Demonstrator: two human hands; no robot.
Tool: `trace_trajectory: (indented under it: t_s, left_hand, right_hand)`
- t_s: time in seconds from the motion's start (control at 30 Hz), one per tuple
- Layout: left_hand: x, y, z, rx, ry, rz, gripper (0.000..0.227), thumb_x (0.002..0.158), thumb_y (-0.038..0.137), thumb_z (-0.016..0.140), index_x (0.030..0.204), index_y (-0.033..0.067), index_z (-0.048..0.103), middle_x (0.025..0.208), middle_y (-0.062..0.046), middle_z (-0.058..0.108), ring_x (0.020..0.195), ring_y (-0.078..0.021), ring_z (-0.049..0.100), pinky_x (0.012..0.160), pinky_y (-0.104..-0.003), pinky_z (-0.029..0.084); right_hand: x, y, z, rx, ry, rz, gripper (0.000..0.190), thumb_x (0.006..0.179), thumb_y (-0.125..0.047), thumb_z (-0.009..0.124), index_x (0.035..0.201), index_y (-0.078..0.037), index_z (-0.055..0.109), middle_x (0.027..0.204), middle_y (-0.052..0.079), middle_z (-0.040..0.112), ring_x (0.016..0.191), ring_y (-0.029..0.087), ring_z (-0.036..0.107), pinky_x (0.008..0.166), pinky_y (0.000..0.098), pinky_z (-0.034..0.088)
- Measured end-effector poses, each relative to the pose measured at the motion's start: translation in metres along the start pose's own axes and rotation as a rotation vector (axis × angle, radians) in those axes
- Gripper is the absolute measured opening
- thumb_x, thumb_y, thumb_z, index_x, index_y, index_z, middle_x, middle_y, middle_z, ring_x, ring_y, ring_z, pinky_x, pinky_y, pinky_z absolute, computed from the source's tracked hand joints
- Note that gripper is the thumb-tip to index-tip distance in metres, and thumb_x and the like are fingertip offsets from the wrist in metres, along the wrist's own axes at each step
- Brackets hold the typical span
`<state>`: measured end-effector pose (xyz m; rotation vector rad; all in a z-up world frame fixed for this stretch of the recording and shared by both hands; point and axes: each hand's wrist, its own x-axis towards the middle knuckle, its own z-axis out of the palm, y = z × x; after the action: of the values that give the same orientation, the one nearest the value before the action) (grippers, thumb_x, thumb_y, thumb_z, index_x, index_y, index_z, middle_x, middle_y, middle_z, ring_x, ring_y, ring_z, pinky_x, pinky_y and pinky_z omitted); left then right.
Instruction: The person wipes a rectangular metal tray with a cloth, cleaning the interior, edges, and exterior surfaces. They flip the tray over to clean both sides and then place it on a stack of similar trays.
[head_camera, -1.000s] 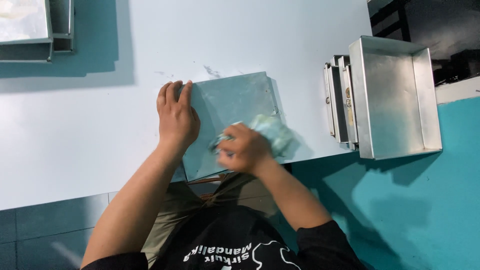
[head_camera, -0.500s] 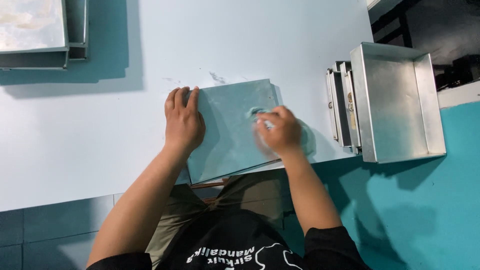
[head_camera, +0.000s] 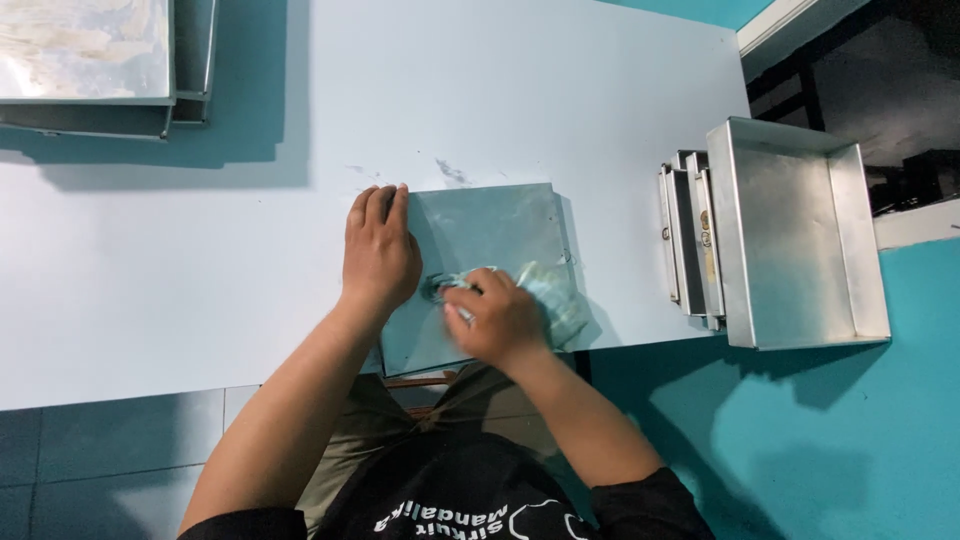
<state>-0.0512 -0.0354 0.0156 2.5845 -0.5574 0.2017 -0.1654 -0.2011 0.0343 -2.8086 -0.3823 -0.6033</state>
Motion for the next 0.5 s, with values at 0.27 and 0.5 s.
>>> trace_trajectory:
  t_s: [0.27,0.5]
  left_hand:
    - [-0.001,-0.003,-0.001,0.027,-0.041,0.018,0.05,0.095,0.006,0.053,0.145,0.0013,0.056,0.137,-0.019,0.057,0.139,-0.0372,0.046,0.119,-0.048,0.033]
    - [-0.001,0.003,-0.006,0.059,-0.025,-0.006,0.052,0.095,0.007,0.054,0.146,0.0017,0.055,0.136,-0.018,0.057,0.137,-0.0358,0.048,0.117,-0.047,0.035]
  right_hand:
    - [0.0,0.109,-0.007,-0.242,0.095,0.394,0.018,0.083,-0.036,0.076,0.099,-0.032,0.081,0.084,-0.001,0.065,0.076,0.024,0.07,0.065,0.0354,0.059]
    - [0.005,0.047,-0.011,-0.22,0.015,0.264,0.026,0.08,-0.032,0.075,0.104,-0.026,0.081,0.086,0.007,0.062,0.077,0.032,0.068,0.062,0.0431,0.059]
